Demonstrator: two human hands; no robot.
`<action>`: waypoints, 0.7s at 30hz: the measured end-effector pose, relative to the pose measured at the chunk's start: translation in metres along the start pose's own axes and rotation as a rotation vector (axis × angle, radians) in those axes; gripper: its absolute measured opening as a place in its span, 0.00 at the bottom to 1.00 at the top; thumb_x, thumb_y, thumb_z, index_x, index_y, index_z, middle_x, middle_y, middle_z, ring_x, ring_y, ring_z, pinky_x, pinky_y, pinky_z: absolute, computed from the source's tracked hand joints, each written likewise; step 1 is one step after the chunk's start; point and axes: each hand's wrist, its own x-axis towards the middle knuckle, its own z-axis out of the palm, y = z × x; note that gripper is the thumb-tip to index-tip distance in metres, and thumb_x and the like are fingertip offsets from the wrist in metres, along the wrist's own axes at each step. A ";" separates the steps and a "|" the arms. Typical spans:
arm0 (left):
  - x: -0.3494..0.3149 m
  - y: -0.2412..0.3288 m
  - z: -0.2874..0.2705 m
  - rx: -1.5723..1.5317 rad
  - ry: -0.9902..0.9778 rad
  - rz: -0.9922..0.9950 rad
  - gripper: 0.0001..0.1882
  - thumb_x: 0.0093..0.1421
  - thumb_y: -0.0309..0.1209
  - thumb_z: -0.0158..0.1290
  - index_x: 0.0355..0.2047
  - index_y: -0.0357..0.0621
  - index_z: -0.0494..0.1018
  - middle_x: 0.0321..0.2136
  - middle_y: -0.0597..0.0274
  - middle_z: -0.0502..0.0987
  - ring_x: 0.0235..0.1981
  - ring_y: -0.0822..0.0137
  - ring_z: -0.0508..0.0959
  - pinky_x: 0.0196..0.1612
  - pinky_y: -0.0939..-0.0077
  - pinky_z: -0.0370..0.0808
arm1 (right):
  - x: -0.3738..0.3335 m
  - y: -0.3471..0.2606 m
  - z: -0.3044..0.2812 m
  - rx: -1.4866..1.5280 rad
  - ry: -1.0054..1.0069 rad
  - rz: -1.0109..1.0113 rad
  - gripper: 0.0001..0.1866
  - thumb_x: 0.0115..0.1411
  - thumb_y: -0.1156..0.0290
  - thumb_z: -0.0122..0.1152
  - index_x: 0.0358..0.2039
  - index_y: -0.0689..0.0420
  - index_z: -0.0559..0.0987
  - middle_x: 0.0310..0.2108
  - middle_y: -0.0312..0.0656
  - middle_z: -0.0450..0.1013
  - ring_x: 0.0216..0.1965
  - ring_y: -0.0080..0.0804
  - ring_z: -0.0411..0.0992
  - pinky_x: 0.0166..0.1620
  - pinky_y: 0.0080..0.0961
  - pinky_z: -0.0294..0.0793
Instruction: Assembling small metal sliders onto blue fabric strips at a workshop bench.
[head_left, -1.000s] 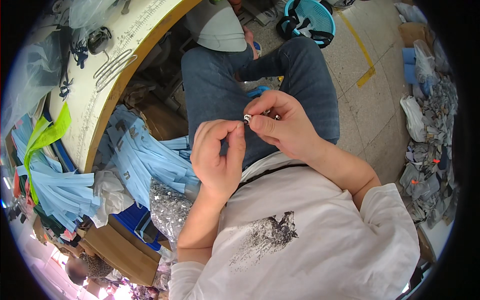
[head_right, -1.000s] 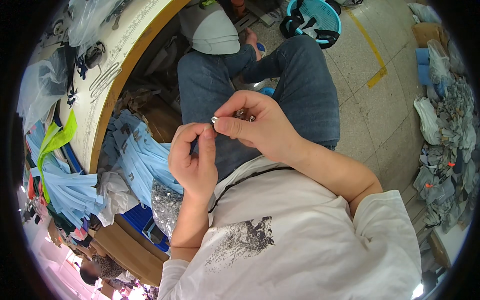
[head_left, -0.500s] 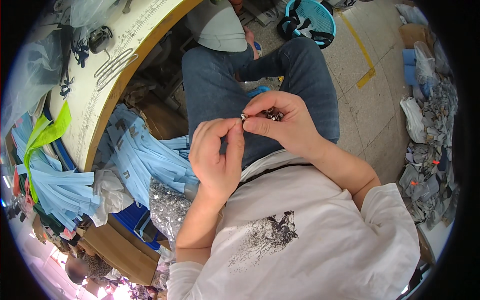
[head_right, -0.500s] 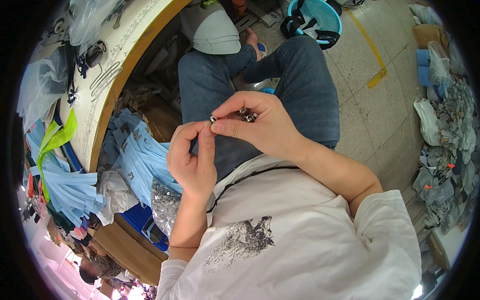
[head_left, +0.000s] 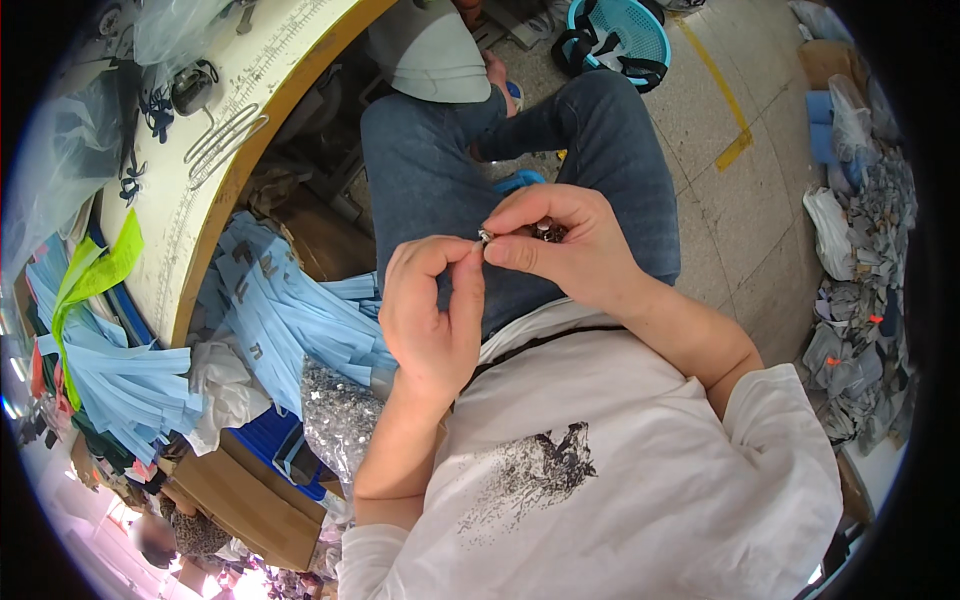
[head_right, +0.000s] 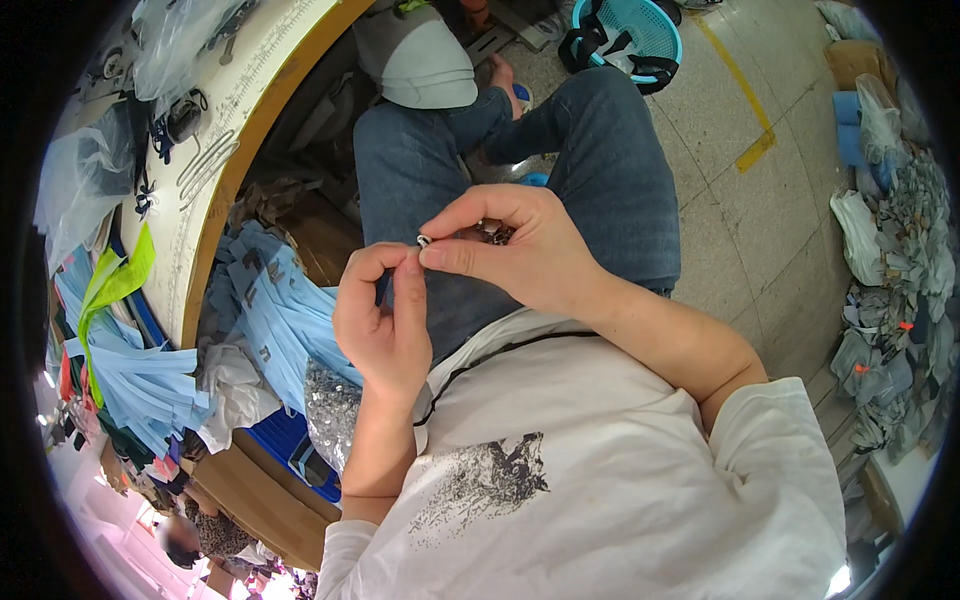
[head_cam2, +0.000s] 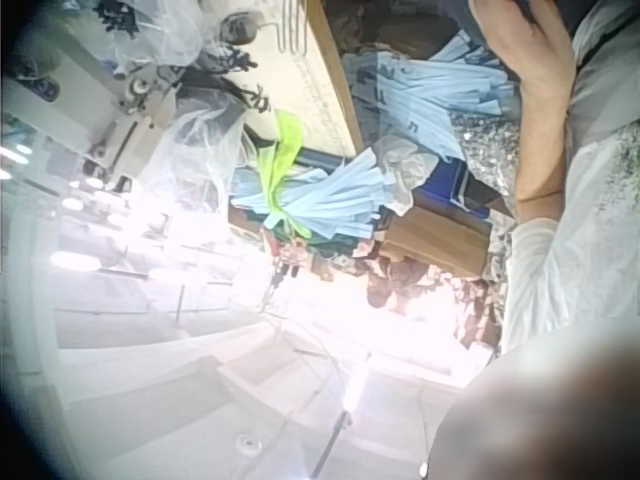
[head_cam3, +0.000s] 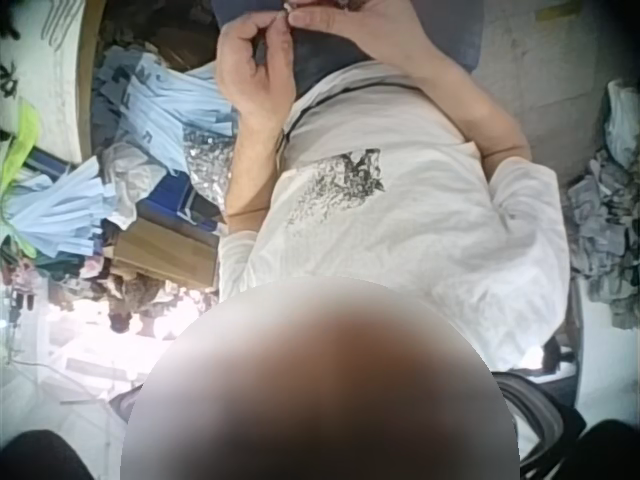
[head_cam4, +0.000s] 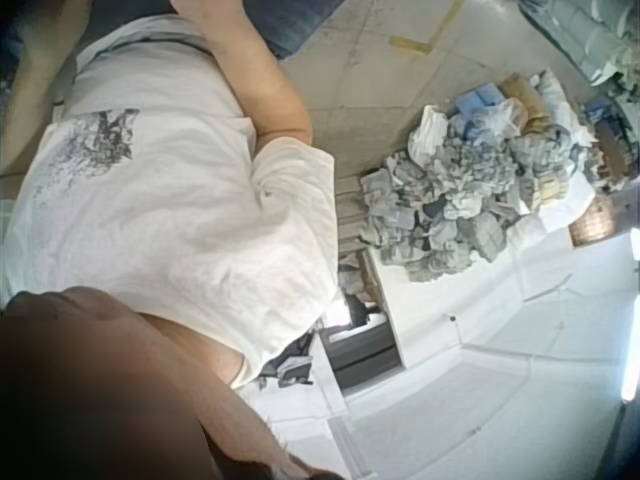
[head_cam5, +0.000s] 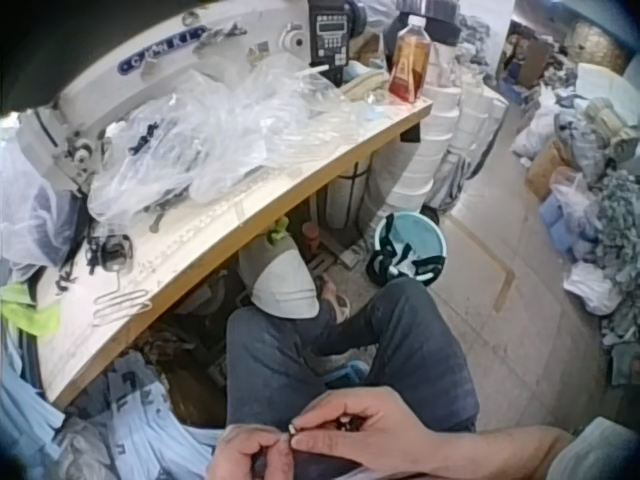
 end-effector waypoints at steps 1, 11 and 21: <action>0.002 0.000 0.000 0.021 -0.012 0.057 0.03 0.59 0.16 0.52 0.34 0.34 0.71 0.30 0.59 0.75 0.30 0.72 0.73 0.35 0.82 0.69 | 0.000 0.002 0.000 -0.006 0.003 -0.010 0.08 0.53 0.79 0.68 0.35 0.62 0.80 0.35 0.40 0.76 0.33 0.19 0.73 0.35 0.14 0.73; -0.005 -0.002 0.001 -0.144 -0.005 -0.138 0.08 0.55 0.16 0.55 0.36 0.35 0.74 0.30 0.54 0.76 0.31 0.61 0.75 0.35 0.74 0.72 | 0.000 -0.001 -0.001 0.121 -0.002 0.153 0.05 0.57 0.79 0.64 0.35 0.60 0.80 0.34 0.37 0.76 0.27 0.14 0.71 0.25 0.09 0.66; 0.007 -0.005 -0.001 0.026 -0.028 0.113 0.17 0.45 0.13 0.60 0.38 0.36 0.75 0.30 0.56 0.76 0.29 0.62 0.75 0.32 0.75 0.72 | 0.000 0.002 -0.004 0.327 -0.022 0.297 0.07 0.57 0.79 0.64 0.37 0.61 0.79 0.31 0.36 0.76 0.24 0.10 0.68 0.20 0.08 0.57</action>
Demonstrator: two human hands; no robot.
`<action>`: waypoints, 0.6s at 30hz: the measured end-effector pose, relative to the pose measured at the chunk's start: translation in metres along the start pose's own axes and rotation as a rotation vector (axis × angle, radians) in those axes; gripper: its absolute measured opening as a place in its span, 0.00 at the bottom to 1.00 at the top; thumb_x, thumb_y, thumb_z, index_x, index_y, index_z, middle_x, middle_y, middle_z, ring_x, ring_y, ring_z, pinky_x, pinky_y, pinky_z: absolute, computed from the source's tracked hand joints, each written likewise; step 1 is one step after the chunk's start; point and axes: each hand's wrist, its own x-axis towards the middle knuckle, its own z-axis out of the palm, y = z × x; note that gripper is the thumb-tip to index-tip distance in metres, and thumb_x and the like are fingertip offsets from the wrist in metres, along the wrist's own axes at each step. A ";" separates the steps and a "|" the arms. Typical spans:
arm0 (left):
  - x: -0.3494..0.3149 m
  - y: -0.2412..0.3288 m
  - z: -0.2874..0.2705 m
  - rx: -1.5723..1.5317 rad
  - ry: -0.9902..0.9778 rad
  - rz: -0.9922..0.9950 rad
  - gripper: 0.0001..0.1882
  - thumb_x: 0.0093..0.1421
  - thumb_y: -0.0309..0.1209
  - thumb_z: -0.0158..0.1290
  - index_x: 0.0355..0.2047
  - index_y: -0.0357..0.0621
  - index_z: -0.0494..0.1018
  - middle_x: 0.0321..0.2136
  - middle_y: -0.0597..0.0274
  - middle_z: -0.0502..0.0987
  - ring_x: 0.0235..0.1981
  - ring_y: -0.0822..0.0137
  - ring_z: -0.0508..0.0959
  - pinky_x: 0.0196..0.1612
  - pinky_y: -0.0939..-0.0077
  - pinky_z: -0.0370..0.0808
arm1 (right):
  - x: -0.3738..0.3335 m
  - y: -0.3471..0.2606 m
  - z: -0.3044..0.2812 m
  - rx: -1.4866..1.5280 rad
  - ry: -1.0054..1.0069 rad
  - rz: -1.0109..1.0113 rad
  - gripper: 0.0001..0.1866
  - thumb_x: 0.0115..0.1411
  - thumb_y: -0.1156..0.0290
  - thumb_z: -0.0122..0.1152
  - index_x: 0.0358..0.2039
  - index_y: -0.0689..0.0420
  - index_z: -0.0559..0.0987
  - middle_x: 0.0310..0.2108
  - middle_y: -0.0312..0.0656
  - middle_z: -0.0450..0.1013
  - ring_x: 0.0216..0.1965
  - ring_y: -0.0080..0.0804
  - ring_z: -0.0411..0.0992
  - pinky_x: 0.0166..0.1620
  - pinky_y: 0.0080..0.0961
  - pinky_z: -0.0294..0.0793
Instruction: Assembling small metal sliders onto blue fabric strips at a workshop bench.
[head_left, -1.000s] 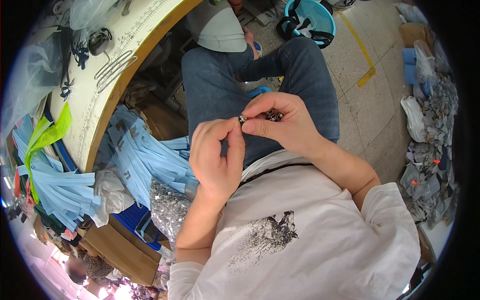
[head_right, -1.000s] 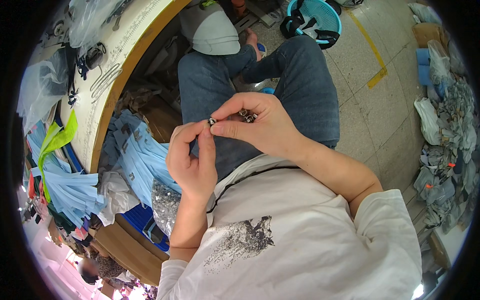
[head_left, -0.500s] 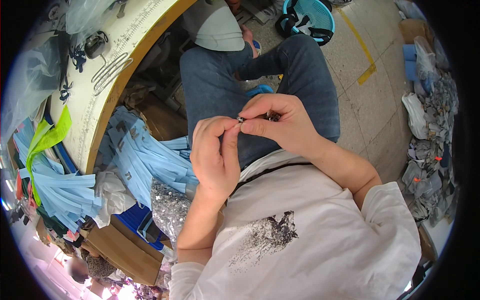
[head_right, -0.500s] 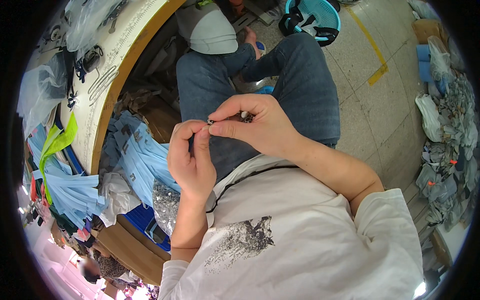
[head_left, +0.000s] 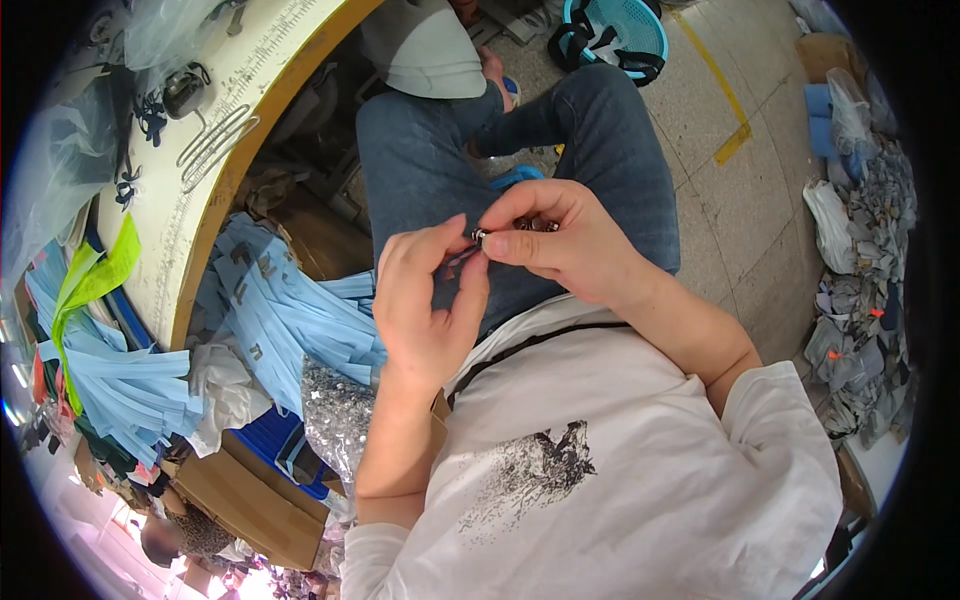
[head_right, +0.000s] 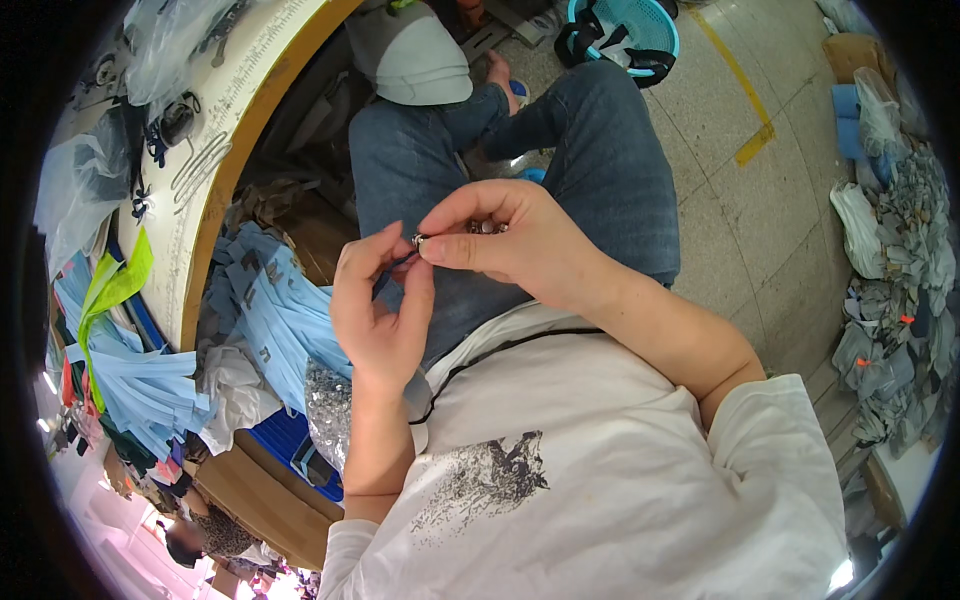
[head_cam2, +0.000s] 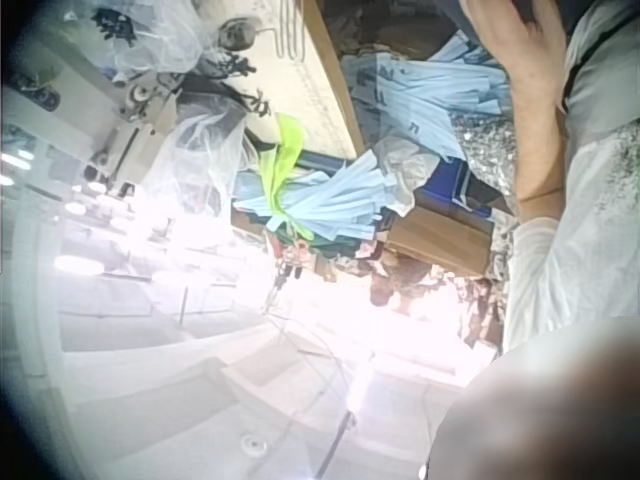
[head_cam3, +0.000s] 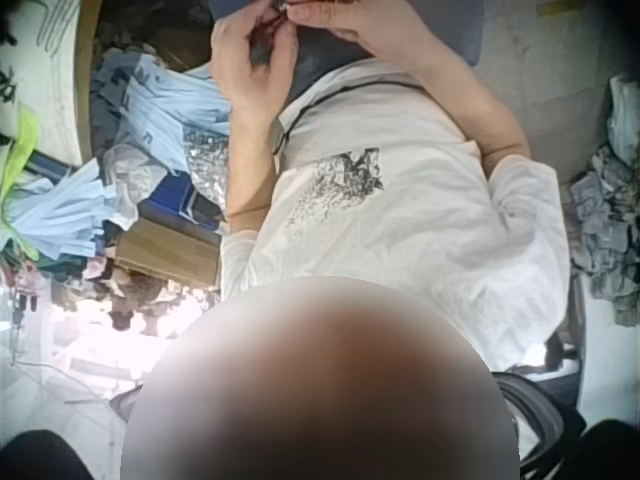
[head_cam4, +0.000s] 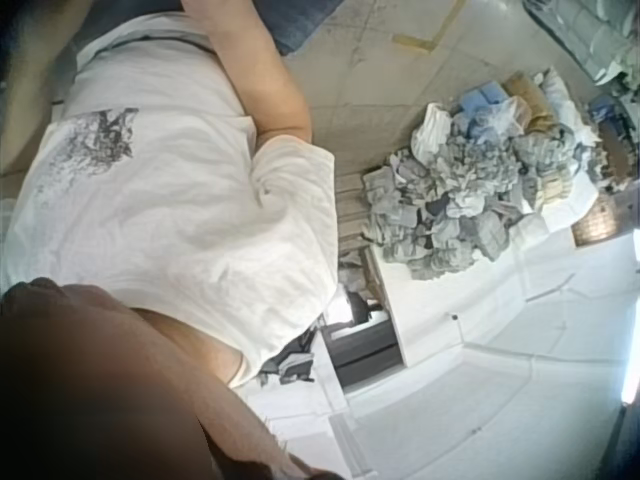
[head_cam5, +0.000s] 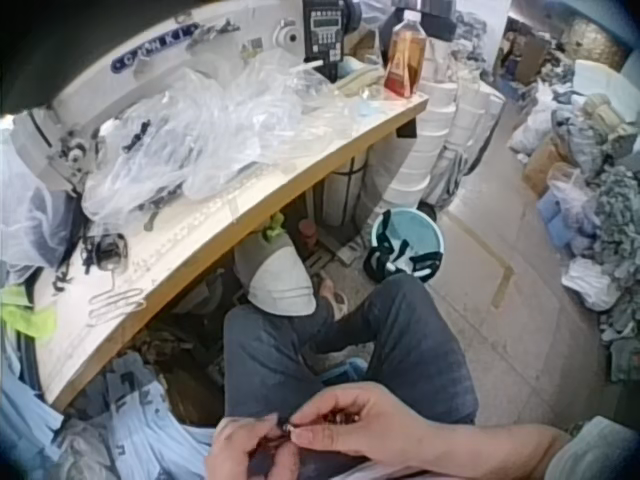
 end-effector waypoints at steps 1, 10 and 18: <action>0.000 0.000 -0.001 0.018 0.012 0.029 0.16 0.45 0.14 0.60 0.36 0.35 0.76 0.30 0.56 0.77 0.29 0.60 0.75 0.31 0.74 0.72 | 0.000 0.000 0.001 -0.024 0.015 -0.014 0.08 0.56 0.79 0.65 0.37 0.61 0.79 0.31 0.36 0.76 0.25 0.11 0.69 0.21 0.07 0.58; 0.003 -0.004 -0.004 0.097 0.026 0.164 0.14 0.44 0.14 0.62 0.33 0.35 0.77 0.29 0.56 0.78 0.28 0.59 0.76 0.31 0.72 0.72 | 0.000 0.000 0.002 -0.170 0.004 -0.131 0.09 0.56 0.77 0.67 0.37 0.61 0.80 0.32 0.36 0.76 0.29 0.14 0.72 0.28 0.08 0.68; 0.006 -0.005 -0.001 0.163 0.023 0.282 0.16 0.40 0.15 0.62 0.32 0.37 0.77 0.28 0.58 0.77 0.26 0.60 0.76 0.29 0.72 0.72 | 0.000 0.001 -0.001 -0.095 0.024 -0.052 0.05 0.57 0.77 0.65 0.35 0.61 0.80 0.33 0.36 0.77 0.24 0.10 0.68 0.22 0.08 0.61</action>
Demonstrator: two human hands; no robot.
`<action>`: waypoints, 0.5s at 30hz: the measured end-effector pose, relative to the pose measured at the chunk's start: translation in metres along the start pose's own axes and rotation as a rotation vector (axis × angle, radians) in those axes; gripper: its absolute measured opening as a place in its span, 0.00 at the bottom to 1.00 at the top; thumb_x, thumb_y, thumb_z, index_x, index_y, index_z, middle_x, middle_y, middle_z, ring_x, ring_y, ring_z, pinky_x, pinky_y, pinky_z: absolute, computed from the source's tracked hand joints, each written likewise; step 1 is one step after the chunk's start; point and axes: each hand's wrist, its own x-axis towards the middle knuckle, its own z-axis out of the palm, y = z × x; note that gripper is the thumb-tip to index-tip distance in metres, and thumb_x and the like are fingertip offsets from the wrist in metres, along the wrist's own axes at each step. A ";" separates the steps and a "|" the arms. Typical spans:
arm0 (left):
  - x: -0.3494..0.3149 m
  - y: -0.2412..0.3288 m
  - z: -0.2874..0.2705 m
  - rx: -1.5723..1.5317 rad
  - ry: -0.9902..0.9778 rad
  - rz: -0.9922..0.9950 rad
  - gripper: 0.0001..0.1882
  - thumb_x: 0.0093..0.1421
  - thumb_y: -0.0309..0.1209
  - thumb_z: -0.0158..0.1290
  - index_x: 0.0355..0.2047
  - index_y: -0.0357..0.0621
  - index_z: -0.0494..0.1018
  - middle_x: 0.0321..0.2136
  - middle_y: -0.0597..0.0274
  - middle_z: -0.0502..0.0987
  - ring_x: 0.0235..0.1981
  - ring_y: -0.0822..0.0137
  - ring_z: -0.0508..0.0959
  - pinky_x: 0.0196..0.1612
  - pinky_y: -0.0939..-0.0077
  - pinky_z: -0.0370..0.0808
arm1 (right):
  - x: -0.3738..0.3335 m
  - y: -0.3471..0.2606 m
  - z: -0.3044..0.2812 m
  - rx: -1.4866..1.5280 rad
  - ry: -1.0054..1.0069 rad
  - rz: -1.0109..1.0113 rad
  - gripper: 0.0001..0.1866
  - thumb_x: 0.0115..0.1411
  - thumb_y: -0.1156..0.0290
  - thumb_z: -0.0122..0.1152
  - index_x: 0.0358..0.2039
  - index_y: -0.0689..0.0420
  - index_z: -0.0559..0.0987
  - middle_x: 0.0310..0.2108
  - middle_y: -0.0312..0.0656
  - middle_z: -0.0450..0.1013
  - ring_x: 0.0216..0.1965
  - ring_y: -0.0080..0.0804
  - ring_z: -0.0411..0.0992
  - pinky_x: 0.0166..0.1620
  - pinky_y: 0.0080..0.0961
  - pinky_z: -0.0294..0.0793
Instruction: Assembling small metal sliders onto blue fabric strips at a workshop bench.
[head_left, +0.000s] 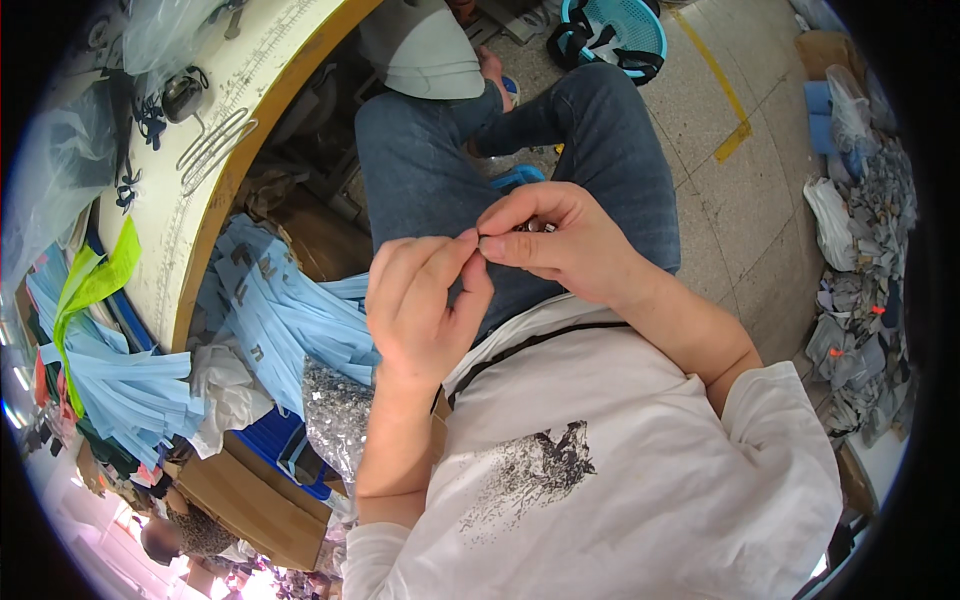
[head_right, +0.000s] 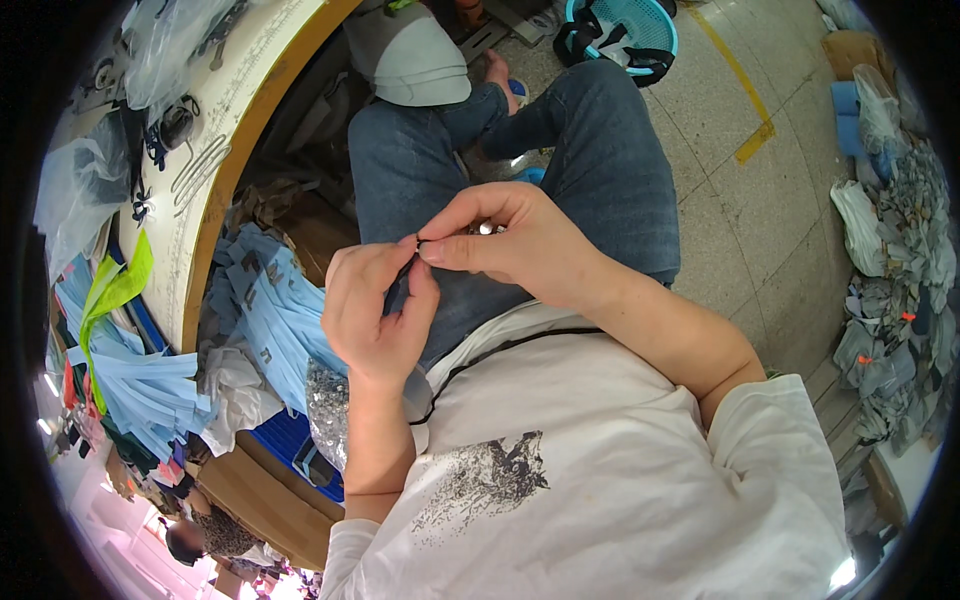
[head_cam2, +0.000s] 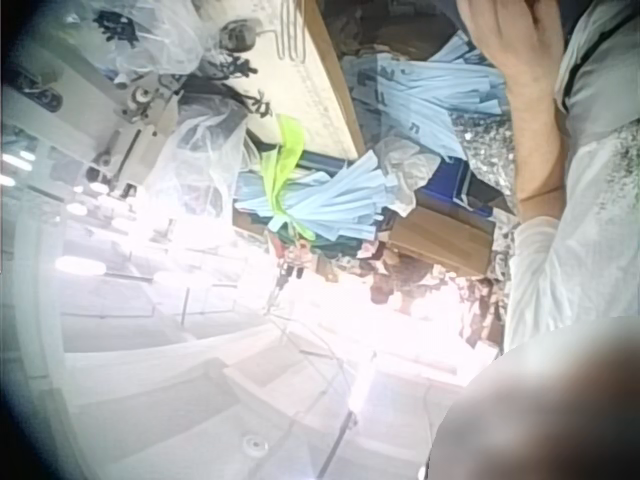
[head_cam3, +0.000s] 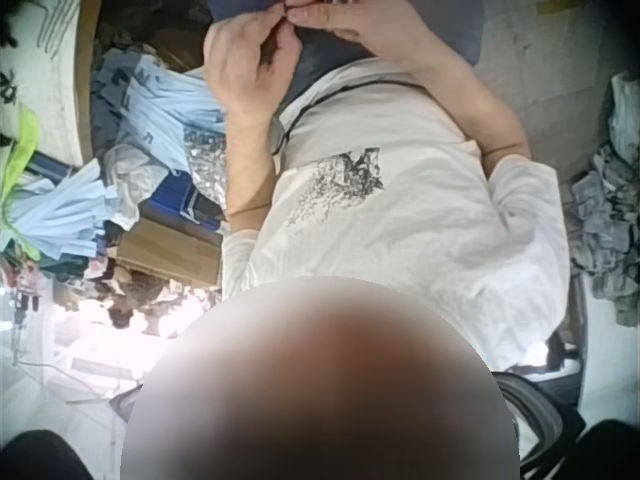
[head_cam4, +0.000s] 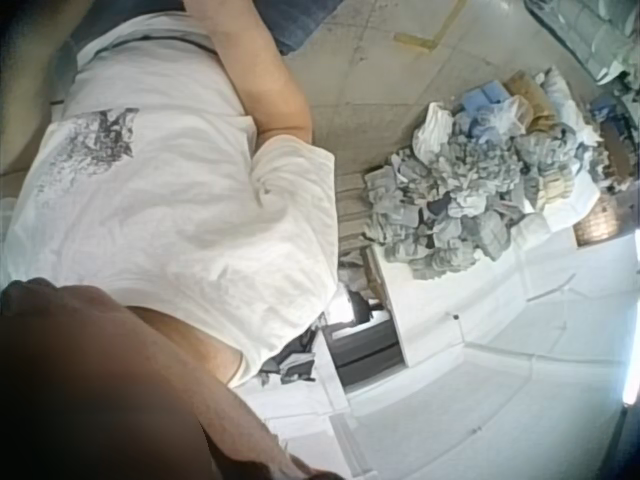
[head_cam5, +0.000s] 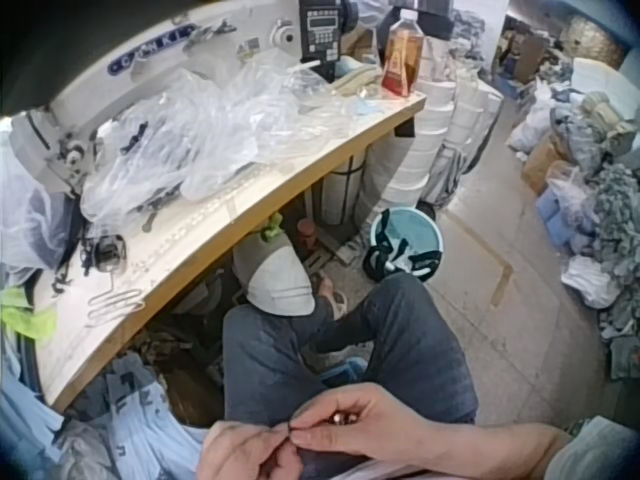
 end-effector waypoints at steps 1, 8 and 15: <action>-0.002 0.000 0.002 0.009 0.027 -0.014 0.15 0.39 0.15 0.61 0.31 0.37 0.76 0.27 0.58 0.77 0.26 0.60 0.76 0.29 0.71 0.72 | 0.000 -0.001 -0.001 -0.008 -0.014 0.039 0.05 0.58 0.76 0.64 0.35 0.61 0.79 0.33 0.35 0.76 0.21 0.10 0.64 0.20 0.08 0.57; -0.002 -0.005 0.010 -0.052 0.120 -0.066 0.14 0.38 0.15 0.60 0.29 0.39 0.73 0.28 0.56 0.77 0.26 0.60 0.76 0.30 0.74 0.73 | -0.001 0.000 0.004 0.097 -0.035 0.082 0.04 0.63 0.73 0.58 0.37 0.59 0.75 0.29 0.31 0.72 0.18 0.09 0.58 0.18 0.08 0.52; -0.009 -0.003 0.006 -0.340 0.101 -0.315 0.15 0.39 0.12 0.57 0.29 0.36 0.72 0.27 0.55 0.78 0.29 0.64 0.79 0.32 0.77 0.74 | 0.001 0.002 0.006 0.159 0.027 0.016 0.05 0.63 0.74 0.57 0.39 0.58 0.73 0.29 0.30 0.69 0.20 0.09 0.59 0.18 0.09 0.52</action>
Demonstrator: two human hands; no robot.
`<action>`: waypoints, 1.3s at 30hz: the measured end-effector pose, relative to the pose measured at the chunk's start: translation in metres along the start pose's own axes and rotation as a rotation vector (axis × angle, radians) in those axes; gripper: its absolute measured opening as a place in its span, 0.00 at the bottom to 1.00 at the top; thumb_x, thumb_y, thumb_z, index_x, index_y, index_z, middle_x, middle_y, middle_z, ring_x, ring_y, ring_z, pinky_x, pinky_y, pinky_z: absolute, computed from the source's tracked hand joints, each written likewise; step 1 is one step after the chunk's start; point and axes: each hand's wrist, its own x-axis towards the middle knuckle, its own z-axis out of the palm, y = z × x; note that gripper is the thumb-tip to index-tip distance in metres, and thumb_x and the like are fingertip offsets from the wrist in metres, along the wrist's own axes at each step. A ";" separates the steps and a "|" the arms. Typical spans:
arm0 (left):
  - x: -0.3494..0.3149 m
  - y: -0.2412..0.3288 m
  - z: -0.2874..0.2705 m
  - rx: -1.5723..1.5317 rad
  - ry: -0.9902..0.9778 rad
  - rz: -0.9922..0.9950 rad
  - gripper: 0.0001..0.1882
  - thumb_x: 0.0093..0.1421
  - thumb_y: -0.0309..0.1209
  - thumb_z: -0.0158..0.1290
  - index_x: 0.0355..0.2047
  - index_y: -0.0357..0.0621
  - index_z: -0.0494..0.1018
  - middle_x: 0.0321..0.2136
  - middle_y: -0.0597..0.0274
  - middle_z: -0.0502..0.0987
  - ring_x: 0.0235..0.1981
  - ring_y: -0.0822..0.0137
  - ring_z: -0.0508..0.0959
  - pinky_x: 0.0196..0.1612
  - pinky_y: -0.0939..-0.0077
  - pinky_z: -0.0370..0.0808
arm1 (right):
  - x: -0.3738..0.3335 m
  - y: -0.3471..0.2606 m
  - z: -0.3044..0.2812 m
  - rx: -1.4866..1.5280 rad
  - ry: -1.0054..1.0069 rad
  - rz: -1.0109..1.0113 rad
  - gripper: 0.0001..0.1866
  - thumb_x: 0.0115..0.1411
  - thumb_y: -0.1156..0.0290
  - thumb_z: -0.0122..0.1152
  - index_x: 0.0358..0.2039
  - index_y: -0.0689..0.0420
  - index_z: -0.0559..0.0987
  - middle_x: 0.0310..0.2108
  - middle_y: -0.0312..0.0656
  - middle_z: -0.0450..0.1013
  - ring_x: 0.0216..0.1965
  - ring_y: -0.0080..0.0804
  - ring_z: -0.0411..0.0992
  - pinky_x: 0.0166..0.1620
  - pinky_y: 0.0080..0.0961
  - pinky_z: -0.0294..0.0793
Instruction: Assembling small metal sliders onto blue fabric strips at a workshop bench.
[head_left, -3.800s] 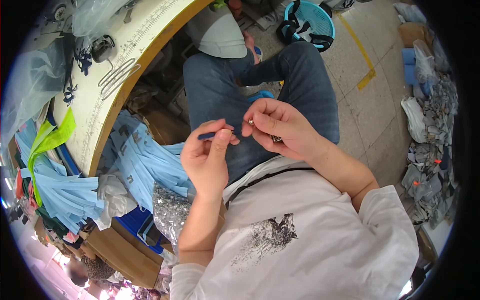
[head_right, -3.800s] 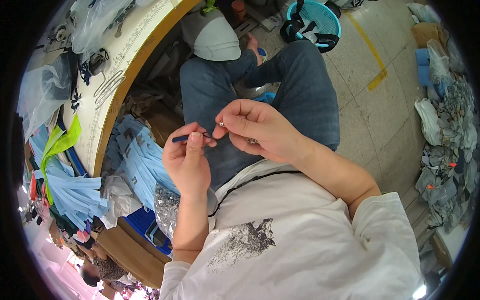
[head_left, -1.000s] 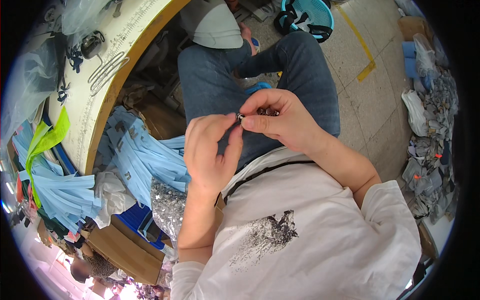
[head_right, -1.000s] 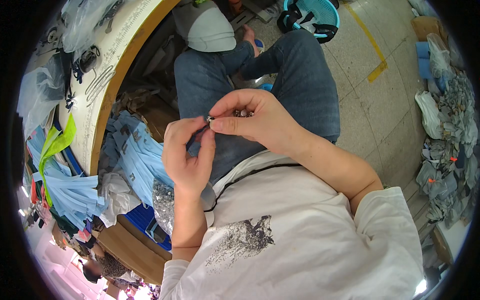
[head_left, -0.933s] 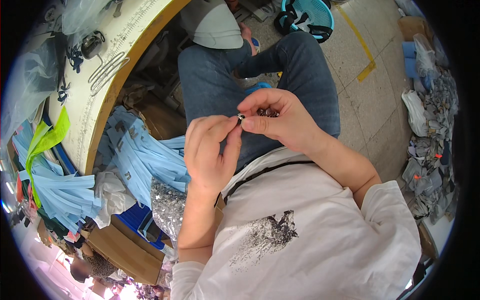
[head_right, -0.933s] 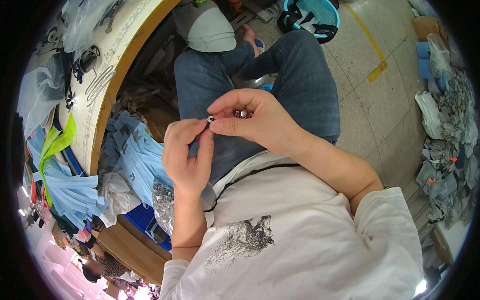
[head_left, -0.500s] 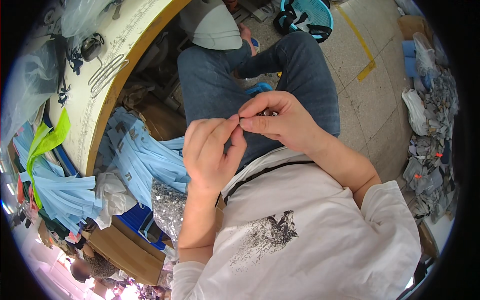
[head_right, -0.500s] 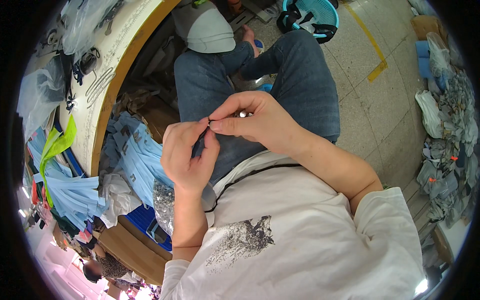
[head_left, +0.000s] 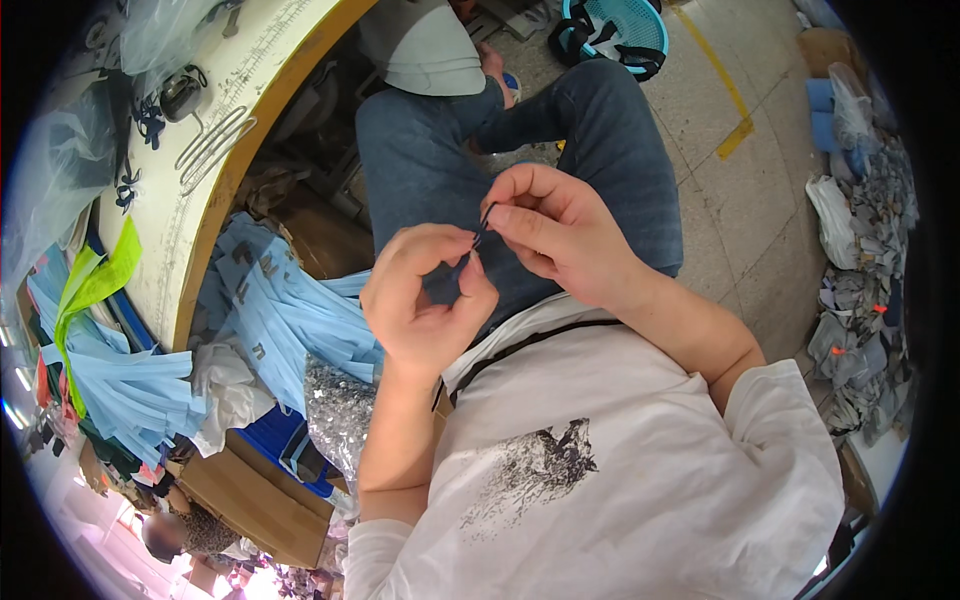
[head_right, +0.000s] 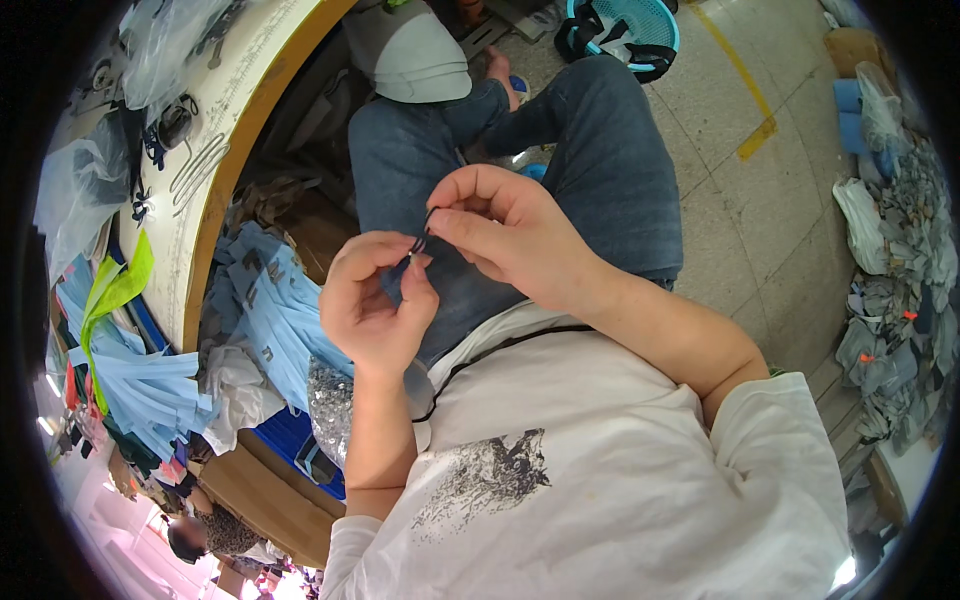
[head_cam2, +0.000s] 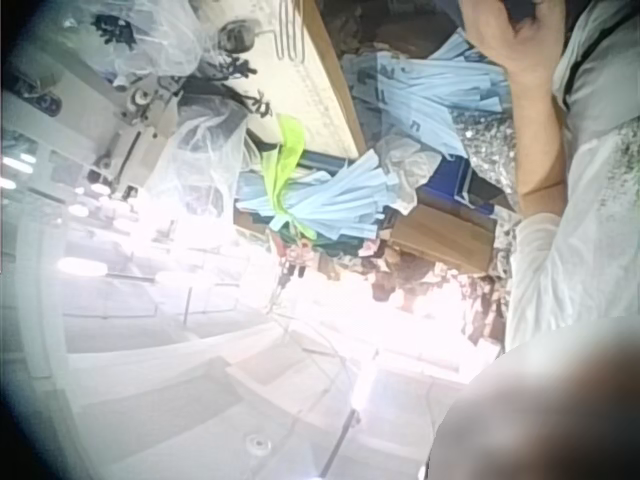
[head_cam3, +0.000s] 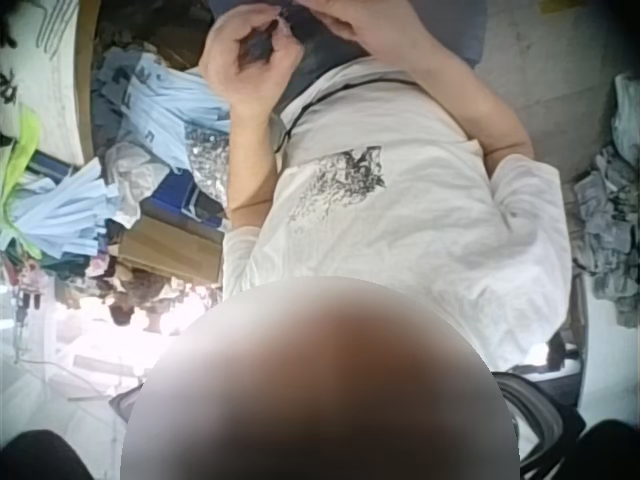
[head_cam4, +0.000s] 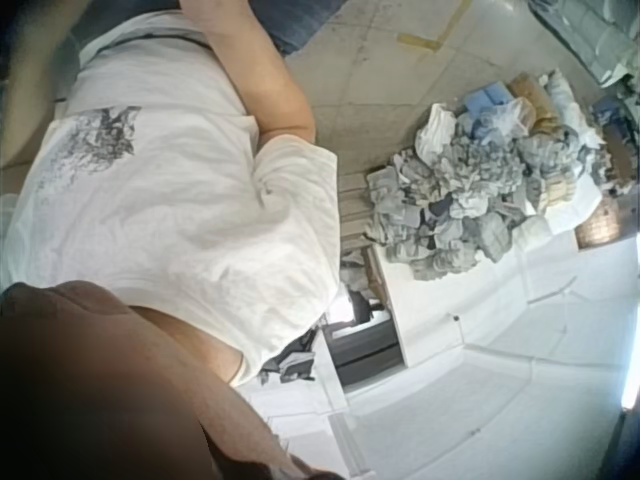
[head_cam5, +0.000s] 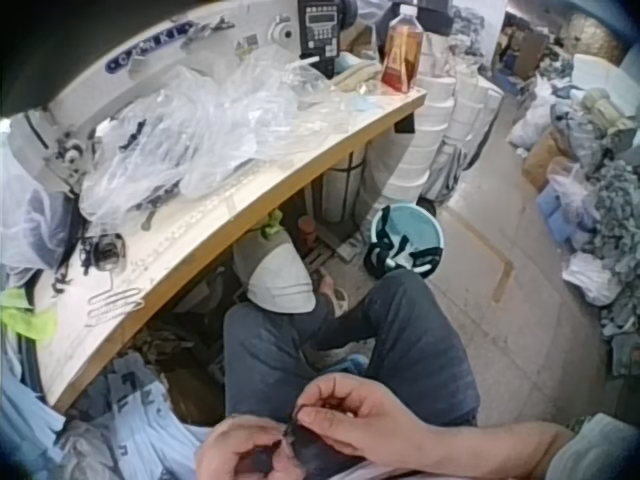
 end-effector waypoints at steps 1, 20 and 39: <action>0.000 -0.004 -0.002 -0.036 -0.056 0.008 0.15 0.40 0.12 0.57 0.30 0.35 0.72 0.29 0.54 0.78 0.30 0.64 0.79 0.34 0.78 0.75 | 0.000 -0.001 0.001 0.005 0.013 -0.011 0.05 0.63 0.74 0.56 0.39 0.58 0.73 0.29 0.30 0.68 0.20 0.10 0.59 0.18 0.09 0.52; -0.002 -0.004 -0.011 -0.314 -0.203 -0.142 0.16 0.49 0.09 0.58 0.39 0.31 0.73 0.39 0.52 0.76 0.37 0.70 0.76 0.41 0.81 0.73 | -0.001 -0.009 0.002 0.077 -0.005 0.010 0.05 0.60 0.78 0.54 0.37 0.57 0.71 0.31 0.32 0.69 0.21 0.11 0.58 0.16 0.10 0.51; 0.004 0.012 -0.001 0.051 -0.044 -0.066 0.12 0.45 0.11 0.58 0.31 0.36 0.77 0.29 0.60 0.76 0.23 0.74 0.73 0.27 0.84 0.69 | -0.004 -0.008 -0.004 -0.005 -0.109 0.013 0.05 0.60 0.79 0.58 0.37 0.59 0.73 0.31 0.29 0.68 0.20 0.08 0.56 0.18 0.09 0.50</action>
